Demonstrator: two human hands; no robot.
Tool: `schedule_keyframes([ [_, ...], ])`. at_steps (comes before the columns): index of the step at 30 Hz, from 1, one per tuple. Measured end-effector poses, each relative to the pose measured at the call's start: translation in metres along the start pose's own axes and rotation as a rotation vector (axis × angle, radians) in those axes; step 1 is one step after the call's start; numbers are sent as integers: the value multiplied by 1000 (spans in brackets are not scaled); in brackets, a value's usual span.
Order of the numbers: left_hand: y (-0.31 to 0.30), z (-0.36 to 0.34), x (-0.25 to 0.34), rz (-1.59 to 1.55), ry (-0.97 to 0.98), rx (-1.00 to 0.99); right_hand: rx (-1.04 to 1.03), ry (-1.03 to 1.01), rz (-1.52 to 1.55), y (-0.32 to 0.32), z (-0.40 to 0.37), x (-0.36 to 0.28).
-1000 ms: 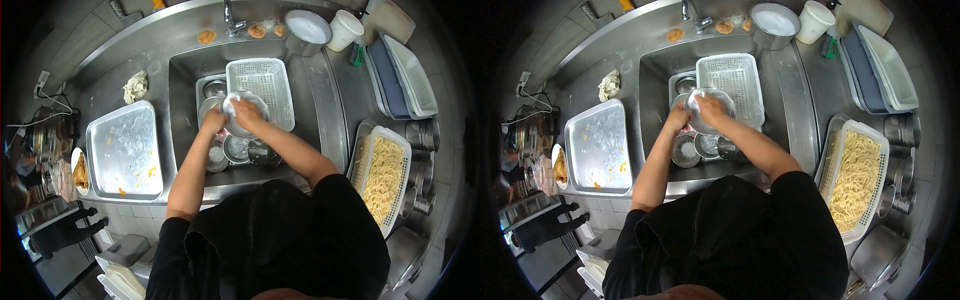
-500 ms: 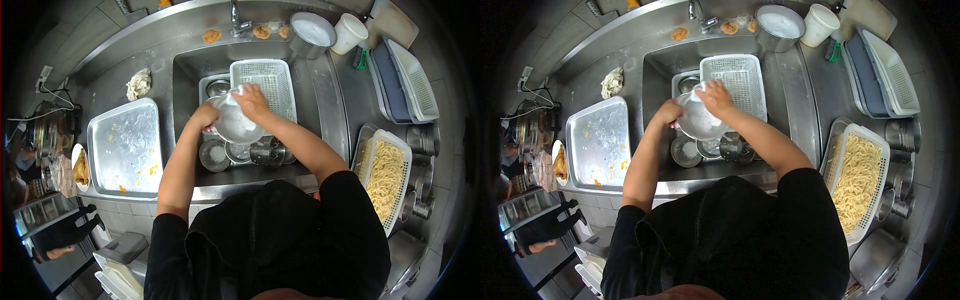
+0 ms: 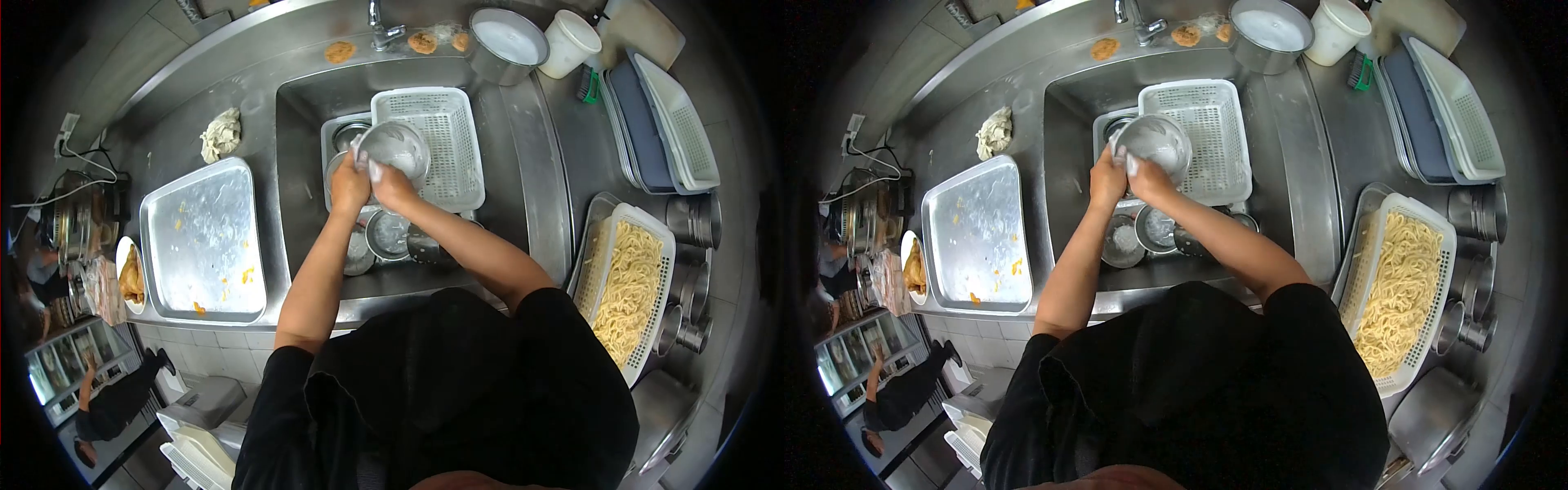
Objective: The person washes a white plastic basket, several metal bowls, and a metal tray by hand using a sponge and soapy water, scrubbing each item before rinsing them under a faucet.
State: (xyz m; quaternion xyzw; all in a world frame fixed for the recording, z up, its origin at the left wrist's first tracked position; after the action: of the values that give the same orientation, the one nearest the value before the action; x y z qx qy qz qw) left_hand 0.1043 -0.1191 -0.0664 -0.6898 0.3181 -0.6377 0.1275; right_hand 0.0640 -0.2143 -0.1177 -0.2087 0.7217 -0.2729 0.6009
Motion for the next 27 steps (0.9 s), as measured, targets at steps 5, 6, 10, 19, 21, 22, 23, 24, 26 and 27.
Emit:
schedule_keyframes([
  [5,-30,10,-9,-180,-26,77,-251,-94,-359,-26,-20,1],
  [6,-31,10,-18,-177,-24,72,-248,-90,-355,-42,-20,3],
  [10,-24,7,-24,-239,-98,49,-243,-292,-625,-43,-17,-4],
  [19,12,-10,-20,-364,-90,-37,314,202,126,-36,26,-8],
  [21,-1,-4,-23,-327,-79,-23,100,207,67,-26,16,2],
  [22,-9,-1,-25,-285,-70,-12,-2,62,-171,-23,5,4],
  [23,-12,-2,-29,-276,-98,-35,-106,-83,-405,-17,-4,7],
  [24,-10,-4,-31,-277,-103,-37,-110,-80,-405,-24,-1,11],
  [26,-1,-5,-33,-302,-103,-121,24,-196,-553,-44,14,7],
  [27,0,-4,-32,-303,-102,-122,235,-267,-541,-43,13,0],
])
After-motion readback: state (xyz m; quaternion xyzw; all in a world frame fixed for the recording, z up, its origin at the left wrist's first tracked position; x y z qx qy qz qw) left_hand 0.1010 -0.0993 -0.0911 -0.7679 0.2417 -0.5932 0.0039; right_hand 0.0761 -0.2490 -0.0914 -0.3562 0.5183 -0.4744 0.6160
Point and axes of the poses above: each hand's wrist, its own z-axis towards the middle knuckle, its own y-axis out of the palm, x = y × z, the point moved 5 cm from there along z, towards the middle knuckle, and after that the axes turned 6 degrees about y, right-handed, at the moved point
